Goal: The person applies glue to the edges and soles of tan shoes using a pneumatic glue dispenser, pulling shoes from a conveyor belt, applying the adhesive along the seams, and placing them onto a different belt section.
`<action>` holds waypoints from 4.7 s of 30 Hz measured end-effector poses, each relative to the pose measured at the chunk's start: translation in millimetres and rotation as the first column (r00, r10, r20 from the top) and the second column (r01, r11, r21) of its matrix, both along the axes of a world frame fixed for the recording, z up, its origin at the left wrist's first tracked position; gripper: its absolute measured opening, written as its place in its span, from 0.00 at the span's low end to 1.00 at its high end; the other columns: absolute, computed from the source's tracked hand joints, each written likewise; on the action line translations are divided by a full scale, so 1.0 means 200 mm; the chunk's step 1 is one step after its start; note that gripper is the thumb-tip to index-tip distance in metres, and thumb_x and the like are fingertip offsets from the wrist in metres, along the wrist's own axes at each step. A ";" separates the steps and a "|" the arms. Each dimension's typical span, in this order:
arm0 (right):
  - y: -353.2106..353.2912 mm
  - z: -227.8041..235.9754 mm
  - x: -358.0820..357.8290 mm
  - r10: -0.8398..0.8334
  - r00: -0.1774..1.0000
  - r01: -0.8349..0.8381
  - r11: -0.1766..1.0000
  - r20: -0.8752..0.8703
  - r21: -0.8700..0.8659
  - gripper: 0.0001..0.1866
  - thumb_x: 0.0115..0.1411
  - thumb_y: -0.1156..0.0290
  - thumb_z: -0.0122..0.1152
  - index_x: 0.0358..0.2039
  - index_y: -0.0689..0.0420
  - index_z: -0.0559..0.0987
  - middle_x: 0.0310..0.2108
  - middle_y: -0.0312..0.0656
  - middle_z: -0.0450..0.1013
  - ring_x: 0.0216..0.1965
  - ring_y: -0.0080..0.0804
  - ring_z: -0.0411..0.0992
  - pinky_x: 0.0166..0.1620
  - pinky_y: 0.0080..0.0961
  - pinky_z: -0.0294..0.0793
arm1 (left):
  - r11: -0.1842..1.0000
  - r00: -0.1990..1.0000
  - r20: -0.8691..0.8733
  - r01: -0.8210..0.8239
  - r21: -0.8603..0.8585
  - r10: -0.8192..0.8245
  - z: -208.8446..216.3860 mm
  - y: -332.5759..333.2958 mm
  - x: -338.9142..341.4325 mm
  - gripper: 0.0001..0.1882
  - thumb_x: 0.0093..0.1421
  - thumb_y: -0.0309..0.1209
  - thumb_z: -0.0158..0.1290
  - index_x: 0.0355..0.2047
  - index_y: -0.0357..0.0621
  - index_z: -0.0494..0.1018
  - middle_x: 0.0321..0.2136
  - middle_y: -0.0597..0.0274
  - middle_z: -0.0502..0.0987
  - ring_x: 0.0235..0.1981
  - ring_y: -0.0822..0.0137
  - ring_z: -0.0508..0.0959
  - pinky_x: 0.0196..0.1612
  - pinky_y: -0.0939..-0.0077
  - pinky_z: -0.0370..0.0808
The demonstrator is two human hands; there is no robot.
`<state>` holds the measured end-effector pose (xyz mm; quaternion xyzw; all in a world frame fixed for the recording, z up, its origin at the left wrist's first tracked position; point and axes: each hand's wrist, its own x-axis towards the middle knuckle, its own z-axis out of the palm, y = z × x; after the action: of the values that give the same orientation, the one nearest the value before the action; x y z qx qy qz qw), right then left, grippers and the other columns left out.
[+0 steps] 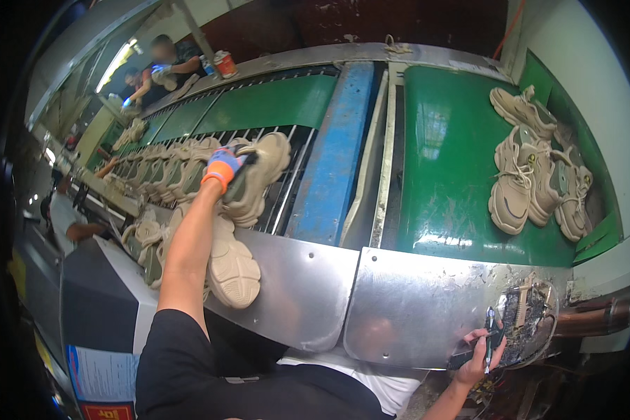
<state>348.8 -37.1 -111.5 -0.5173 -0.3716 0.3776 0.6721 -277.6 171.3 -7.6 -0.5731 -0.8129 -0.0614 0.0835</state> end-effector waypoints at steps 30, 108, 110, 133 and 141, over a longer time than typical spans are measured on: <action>-0.15 -0.10 0.12 -0.196 0.972 0.220 0.955 -0.131 0.197 0.22 0.63 0.73 0.51 0.57 0.64 0.62 0.30 0.38 0.71 0.31 0.26 0.71 0.40 0.24 0.72 | 0.251 0.303 -0.096 0.899 0.360 -0.948 0.38 -0.91 1.76 0.41 0.41 0.41 0.69 0.55 0.41 0.67 0.42 0.52 0.74 0.43 0.54 0.74 0.49 0.61 0.71; -0.36 0.05 -0.61 0.332 0.923 -0.332 0.943 -0.194 0.029 0.24 0.59 0.74 0.55 0.55 0.65 0.62 0.24 0.34 0.67 0.25 0.17 0.63 0.32 0.18 0.66 | 0.853 -0.267 0.827 0.332 -0.404 0.495 -0.20 -1.64 1.41 0.36 0.67 0.55 0.38 0.62 0.36 0.58 0.54 0.45 0.70 0.51 0.46 0.74 0.49 0.51 0.75; -0.34 0.02 -0.62 0.352 0.914 -0.357 0.934 -0.200 0.014 0.24 0.59 0.74 0.55 0.55 0.64 0.63 0.26 0.34 0.67 0.27 0.16 0.63 0.34 0.19 0.66 | 0.837 -0.353 0.766 0.336 -0.432 0.537 -0.22 -1.60 1.45 0.37 0.67 0.56 0.38 0.62 0.36 0.58 0.54 0.44 0.70 0.50 0.45 0.75 0.49 0.52 0.76; -0.48 0.33 -0.17 0.355 0.790 -0.534 0.799 -0.499 -0.277 0.20 0.60 0.76 0.53 0.53 0.63 0.64 0.23 0.35 0.65 0.17 0.15 0.61 0.21 0.18 0.61 | 0.604 -0.461 0.583 0.795 -0.065 0.669 -0.33 -1.33 2.11 0.45 0.63 0.67 0.26 0.60 0.36 0.58 0.47 0.50 0.73 0.46 0.61 0.76 0.53 0.67 0.73; -0.58 0.20 -0.32 0.281 0.959 -0.271 0.945 0.030 -0.184 0.23 0.59 0.75 0.56 0.54 0.66 0.64 0.30 0.37 0.70 0.30 0.17 0.67 0.34 0.17 0.67 | 0.697 -0.426 0.727 0.710 -0.101 0.539 -0.43 -1.27 2.18 0.42 0.64 0.67 0.24 0.46 0.40 0.69 0.36 0.64 0.74 0.33 0.72 0.72 0.39 0.79 0.70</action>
<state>285.2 -153.1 -71.9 -0.5284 -0.4238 0.4851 0.5530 158.2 -82.9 -93.5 -0.2904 -0.3420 -0.2093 -0.8689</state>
